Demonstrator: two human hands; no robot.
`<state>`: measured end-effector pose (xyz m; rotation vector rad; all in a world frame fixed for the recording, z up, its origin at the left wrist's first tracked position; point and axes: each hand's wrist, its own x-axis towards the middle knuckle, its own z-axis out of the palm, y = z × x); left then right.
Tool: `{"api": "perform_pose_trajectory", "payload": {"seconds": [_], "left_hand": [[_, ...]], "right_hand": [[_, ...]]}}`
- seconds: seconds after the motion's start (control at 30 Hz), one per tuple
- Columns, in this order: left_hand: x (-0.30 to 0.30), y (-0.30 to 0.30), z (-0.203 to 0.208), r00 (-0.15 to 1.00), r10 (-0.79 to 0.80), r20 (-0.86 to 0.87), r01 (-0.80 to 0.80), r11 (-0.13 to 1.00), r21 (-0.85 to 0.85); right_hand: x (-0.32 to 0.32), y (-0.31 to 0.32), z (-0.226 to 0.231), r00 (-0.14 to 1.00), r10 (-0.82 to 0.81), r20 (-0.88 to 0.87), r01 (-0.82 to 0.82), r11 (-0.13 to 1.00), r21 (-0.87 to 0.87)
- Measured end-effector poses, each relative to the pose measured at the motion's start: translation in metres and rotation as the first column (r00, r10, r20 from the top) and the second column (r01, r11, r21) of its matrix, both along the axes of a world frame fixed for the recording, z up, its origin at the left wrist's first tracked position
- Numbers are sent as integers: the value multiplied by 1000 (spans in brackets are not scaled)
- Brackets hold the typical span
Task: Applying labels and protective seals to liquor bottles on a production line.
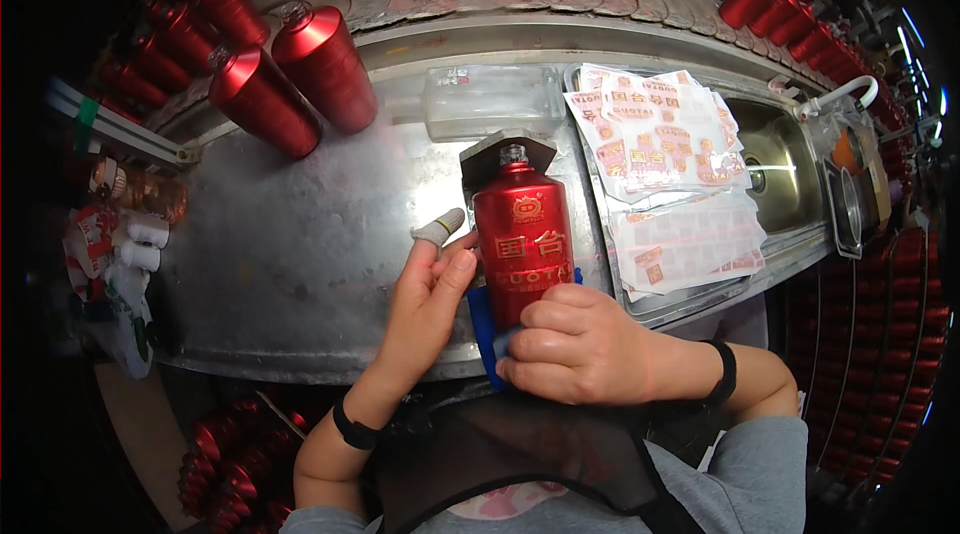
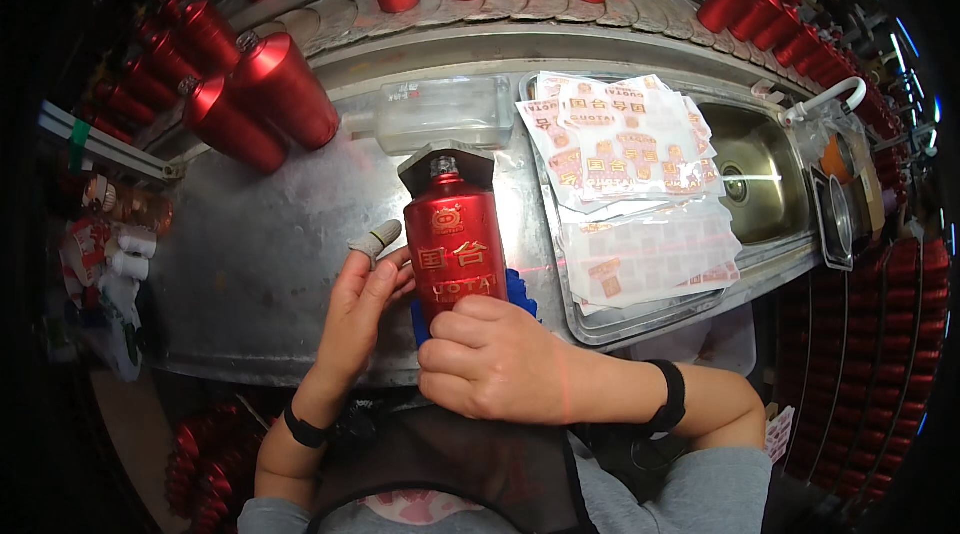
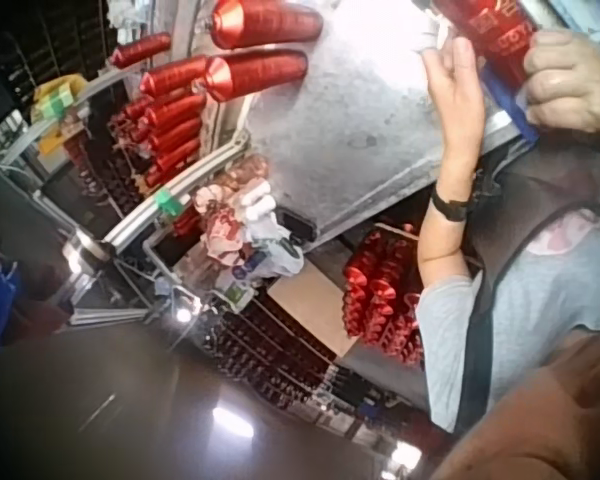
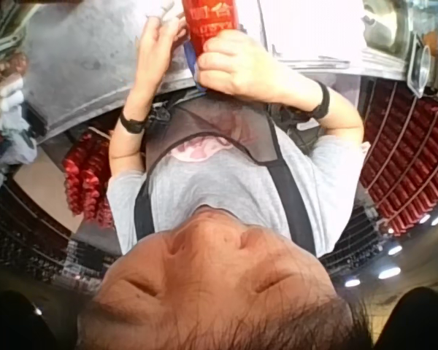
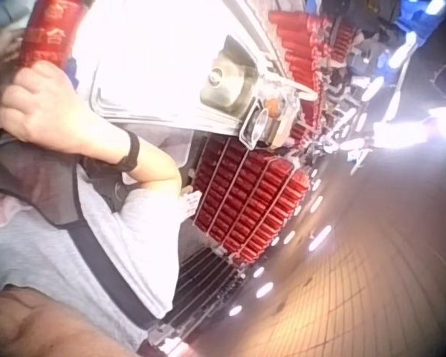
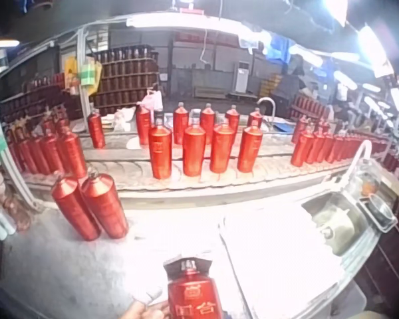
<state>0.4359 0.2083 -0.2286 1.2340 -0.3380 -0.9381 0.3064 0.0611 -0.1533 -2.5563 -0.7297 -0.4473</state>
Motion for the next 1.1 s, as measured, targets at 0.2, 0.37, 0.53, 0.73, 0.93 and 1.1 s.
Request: {"api": "perform_pose_trajectory", "payload": {"seconds": [0.2,0.37,0.53,0.73,0.93,1.1], "left_hand": [[-17,-11,7,995,-38,90,48,992,-118],[-18,-15,10,998,-55,33,57,995,-80],[-19,-18,13,1000,-18,15,19,996,-90],[-18,-16,9,1000,-5,7,6,995,-101],[-19,-21,11,1000,7,21,-5,995,-103],[-23,-14,14,999,11,36,-7,995,-95]], "right_hand": [[-8,-18,-5,937,-329,121,301,931,205],[-12,-13,-10,775,-512,-371,622,511,594],[-3,-33,-31,625,-495,-604,743,141,654],[-11,-36,-34,648,-417,-637,692,-25,721],[-22,-53,-52,556,-544,-629,794,124,594],[-9,-24,-27,733,-466,-495,616,147,774]]}}
